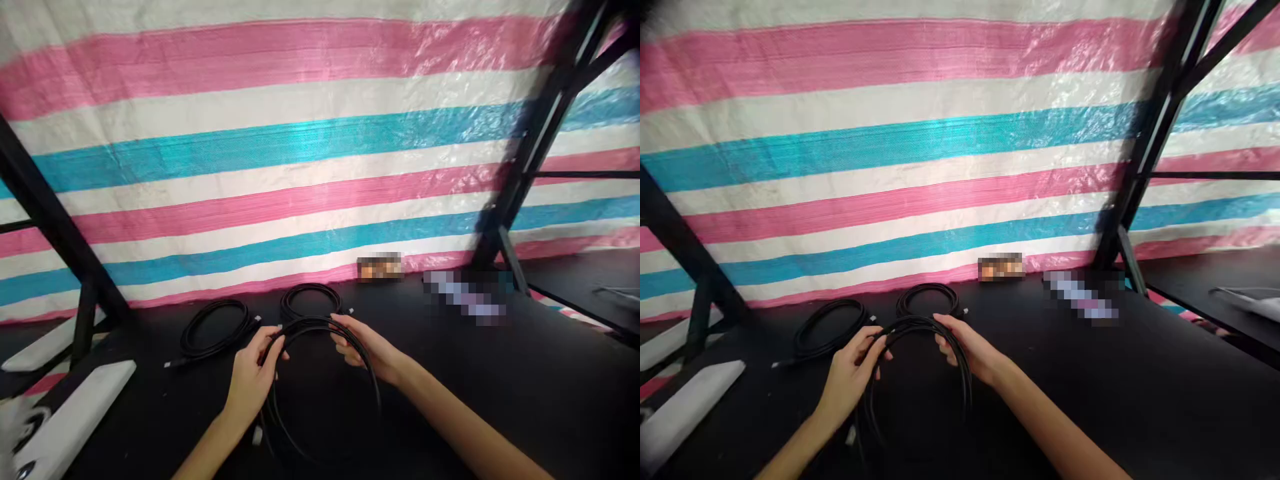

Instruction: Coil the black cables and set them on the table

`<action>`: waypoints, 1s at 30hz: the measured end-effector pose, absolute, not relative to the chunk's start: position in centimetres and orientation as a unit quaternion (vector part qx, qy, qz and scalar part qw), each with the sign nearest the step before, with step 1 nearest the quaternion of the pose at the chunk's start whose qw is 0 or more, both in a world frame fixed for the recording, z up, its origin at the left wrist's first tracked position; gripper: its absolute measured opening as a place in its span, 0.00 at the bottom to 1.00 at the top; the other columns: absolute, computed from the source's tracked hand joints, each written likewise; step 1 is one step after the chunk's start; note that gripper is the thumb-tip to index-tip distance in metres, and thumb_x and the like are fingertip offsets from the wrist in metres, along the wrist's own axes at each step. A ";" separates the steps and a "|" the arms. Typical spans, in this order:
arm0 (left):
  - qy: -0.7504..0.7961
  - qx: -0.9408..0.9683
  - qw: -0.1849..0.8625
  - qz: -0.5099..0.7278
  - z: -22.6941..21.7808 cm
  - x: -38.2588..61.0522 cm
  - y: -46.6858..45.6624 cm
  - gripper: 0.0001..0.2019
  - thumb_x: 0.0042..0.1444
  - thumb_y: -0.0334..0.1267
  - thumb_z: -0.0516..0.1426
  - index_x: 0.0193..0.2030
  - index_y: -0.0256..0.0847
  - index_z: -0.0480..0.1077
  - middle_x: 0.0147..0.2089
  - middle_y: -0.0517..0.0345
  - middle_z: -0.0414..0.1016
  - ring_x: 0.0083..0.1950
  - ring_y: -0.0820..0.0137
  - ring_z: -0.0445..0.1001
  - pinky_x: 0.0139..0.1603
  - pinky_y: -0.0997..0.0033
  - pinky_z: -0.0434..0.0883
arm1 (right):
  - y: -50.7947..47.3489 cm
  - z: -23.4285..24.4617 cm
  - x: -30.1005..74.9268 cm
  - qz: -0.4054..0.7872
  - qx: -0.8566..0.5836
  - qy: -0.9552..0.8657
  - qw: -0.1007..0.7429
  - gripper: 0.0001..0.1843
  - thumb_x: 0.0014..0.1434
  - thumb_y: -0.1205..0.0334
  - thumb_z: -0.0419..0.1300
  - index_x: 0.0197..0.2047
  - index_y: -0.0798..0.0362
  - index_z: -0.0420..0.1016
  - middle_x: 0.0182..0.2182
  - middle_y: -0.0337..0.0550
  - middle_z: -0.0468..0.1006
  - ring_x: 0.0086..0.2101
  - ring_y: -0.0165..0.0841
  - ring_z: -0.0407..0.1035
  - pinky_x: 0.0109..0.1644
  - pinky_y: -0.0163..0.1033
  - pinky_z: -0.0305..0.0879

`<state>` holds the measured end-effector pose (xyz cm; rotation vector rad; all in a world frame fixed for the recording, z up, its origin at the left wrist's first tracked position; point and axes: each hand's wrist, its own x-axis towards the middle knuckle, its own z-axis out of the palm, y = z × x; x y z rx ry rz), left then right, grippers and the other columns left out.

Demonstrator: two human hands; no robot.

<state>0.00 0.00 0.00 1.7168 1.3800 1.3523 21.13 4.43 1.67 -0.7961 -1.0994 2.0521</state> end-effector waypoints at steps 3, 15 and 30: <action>0.477 0.625 0.341 0.516 0.0 0.1 -0.1 0.13 0.59 0.46 0.50 0.43 0.40 0.65 0.29 0.59 0.72 0.18 0.75 0.66 0.20 0.77 0.63 | 4.0 1.7 21.2 0.770 -0.287 -0.461 0.334 0.17 0.56 0.50 0.56 0.25 0.56 0.63 0.16 0.30 0.56 0.14 0.19 0.45 0.15 0.26 0.42; 0.504 0.565 0.377 0.533 -0.9 0.0 0.5 0.19 0.57 0.50 0.51 0.47 0.37 0.65 0.34 0.53 0.73 0.21 0.73 0.69 0.17 0.77 0.62 | 4.6 -0.1 20.6 0.544 -0.408 -0.611 0.405 0.19 0.56 0.48 0.53 0.37 0.57 0.71 0.19 0.34 0.67 0.12 0.19 0.55 0.14 0.26 0.47; 0.494 0.561 0.434 0.503 -0.1 -0.2 0.7 0.17 0.57 0.53 0.49 0.35 0.39 0.64 0.20 0.63 0.67 0.19 0.72 0.69 0.15 0.80 0.58 | 4.3 0.5 20.6 0.416 -0.413 -0.561 0.584 0.17 0.59 0.48 0.49 0.35 0.54 0.65 0.22 0.35 0.68 0.12 0.22 0.58 0.13 0.27 0.53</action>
